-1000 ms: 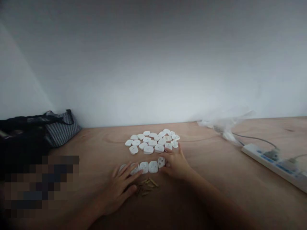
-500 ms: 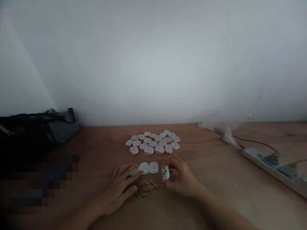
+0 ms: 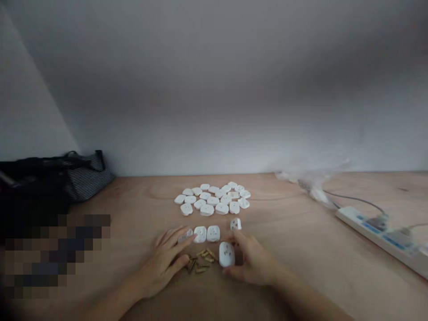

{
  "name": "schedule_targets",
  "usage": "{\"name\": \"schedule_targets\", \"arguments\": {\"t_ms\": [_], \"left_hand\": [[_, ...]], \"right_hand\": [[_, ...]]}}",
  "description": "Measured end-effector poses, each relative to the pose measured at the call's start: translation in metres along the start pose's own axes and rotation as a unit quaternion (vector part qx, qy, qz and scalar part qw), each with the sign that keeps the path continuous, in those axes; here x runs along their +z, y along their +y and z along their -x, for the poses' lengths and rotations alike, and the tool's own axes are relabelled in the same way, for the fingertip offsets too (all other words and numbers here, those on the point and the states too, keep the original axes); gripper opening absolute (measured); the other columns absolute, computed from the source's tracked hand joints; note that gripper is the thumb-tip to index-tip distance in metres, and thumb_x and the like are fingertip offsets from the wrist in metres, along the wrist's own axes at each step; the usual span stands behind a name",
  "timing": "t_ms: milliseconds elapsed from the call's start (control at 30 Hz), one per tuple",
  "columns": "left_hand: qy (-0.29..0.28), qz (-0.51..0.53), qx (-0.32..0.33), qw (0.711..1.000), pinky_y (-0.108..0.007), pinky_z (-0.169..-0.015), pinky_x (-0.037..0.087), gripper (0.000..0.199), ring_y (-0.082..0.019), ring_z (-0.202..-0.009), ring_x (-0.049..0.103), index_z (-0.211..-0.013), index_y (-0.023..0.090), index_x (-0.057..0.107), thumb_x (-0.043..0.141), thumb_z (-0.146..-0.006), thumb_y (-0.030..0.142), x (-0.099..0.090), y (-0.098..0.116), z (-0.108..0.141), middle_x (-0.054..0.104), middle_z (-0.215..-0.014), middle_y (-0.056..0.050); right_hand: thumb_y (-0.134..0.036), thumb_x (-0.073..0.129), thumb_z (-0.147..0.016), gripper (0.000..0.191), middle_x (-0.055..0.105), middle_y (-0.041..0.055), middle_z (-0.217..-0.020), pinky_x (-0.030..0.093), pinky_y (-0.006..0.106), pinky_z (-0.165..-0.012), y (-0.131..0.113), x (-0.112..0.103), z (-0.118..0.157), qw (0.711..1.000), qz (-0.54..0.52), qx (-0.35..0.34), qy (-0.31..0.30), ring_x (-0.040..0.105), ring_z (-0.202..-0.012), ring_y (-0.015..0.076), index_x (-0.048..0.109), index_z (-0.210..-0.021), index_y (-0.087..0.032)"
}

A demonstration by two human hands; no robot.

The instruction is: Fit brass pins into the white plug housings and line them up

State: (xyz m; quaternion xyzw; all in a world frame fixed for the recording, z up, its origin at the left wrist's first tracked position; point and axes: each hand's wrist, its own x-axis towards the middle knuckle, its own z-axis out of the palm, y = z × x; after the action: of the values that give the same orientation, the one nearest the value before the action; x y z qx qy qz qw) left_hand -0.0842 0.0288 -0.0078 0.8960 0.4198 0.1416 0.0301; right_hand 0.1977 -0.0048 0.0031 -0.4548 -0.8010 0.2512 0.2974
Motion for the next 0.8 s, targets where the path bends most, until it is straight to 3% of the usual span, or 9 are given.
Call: {"name": "schedule_targets", "arguments": {"t_ms": [300,467,700,800], "left_hand": [[-0.003,0.005,-0.008,1.000,-0.053,-0.103,0.025,0.043,-0.029,-0.127,0.034,-0.134,0.032,0.039,0.036,-0.093,0.044,0.0004,-0.0005,-0.0012,0.041,-0.139,-0.005],[-0.001,0.008,-0.007,1.000,-0.053,-0.102,0.027,0.042,-0.029,-0.126,0.036,-0.133,0.032,0.041,0.038,-0.092,0.043,0.0008,-0.0005,-0.0010,0.042,-0.138,-0.005],[-0.003,0.006,-0.005,1.000,-0.052,-0.103,0.026,0.043,-0.029,-0.126,0.035,-0.133,0.031,0.041,0.037,-0.093,0.043,-0.0002,0.0004,-0.0012,0.043,-0.138,-0.006],[-0.008,0.003,-0.007,1.000,-0.054,-0.103,0.025,0.043,-0.029,-0.126,0.035,-0.133,0.030,0.041,0.037,-0.093,0.044,0.0000,0.0003,-0.0012,0.043,-0.138,-0.006]], "right_hand": [[-0.029,0.074,-0.058,0.033,0.067,0.0020,-0.084,0.048,0.030,-0.070,0.0039,0.0000,-0.0019,1.000,-0.013,-0.010,0.016,0.063,-0.076,0.0194,0.058,-0.085,-0.020],[-0.032,0.073,-0.063,0.025,0.065,0.0038,-0.097,0.048,0.030,-0.073,0.0083,-0.0009,-0.0031,0.998,-0.047,-0.043,0.016,0.062,-0.084,0.0192,0.055,-0.074,-0.020],[-0.027,0.066,-0.073,0.017,0.061,0.0048,-0.102,0.046,0.032,-0.082,0.0070,-0.0031,-0.0037,0.993,-0.063,-0.095,-0.017,0.058,-0.093,0.0196,0.059,-0.086,-0.020],[-0.028,0.064,-0.076,0.029,0.058,0.0070,-0.110,0.045,0.036,-0.087,0.0066,-0.0050,-0.0020,0.995,-0.037,-0.090,-0.020,0.056,-0.101,0.0222,0.058,-0.104,-0.021]]}}
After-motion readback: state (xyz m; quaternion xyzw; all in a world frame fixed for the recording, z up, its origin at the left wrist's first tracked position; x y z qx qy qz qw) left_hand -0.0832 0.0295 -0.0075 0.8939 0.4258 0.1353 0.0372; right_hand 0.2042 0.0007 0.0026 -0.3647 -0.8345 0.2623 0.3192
